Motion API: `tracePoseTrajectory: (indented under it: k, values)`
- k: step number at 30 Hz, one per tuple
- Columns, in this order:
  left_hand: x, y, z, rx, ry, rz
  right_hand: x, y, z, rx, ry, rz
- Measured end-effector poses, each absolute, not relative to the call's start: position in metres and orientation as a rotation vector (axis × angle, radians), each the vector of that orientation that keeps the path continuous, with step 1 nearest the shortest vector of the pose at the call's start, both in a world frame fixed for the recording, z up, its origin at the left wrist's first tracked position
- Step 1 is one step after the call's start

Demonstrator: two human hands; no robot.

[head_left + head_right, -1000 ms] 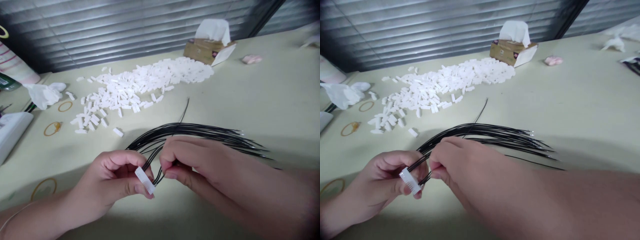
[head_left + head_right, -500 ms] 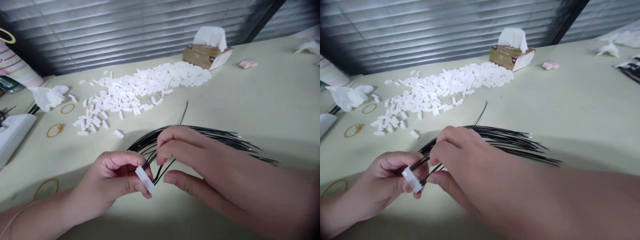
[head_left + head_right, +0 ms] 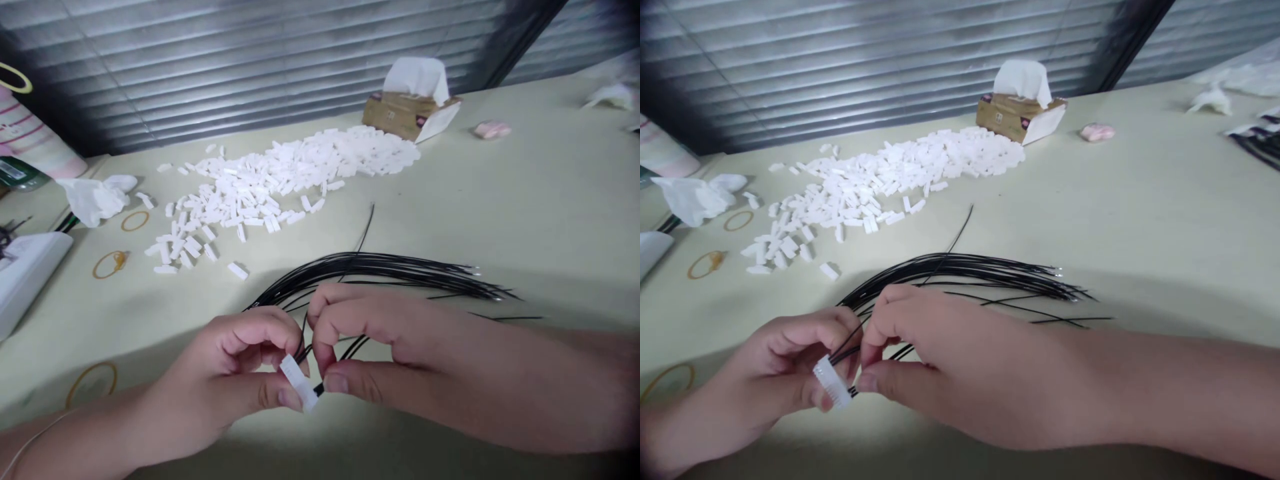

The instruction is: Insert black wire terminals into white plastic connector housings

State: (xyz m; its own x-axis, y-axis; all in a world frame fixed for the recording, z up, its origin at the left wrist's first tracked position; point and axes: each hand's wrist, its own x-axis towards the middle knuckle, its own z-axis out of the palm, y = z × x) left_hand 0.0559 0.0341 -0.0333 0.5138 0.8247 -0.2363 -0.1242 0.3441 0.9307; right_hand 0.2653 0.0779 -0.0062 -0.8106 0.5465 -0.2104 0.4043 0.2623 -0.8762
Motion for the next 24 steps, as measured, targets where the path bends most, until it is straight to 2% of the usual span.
tracePoseTrajectory:
  k: [16,24]
  values:
    - [0.061,0.034,-0.031,1.292,0.997,0.729,0.257,0.060,-0.015,-0.935,-2.143,1.551]
    - [0.061,0.030,-0.030,1.157,0.919,0.711,0.260,0.065,-0.011,-0.923,-2.346,1.384]
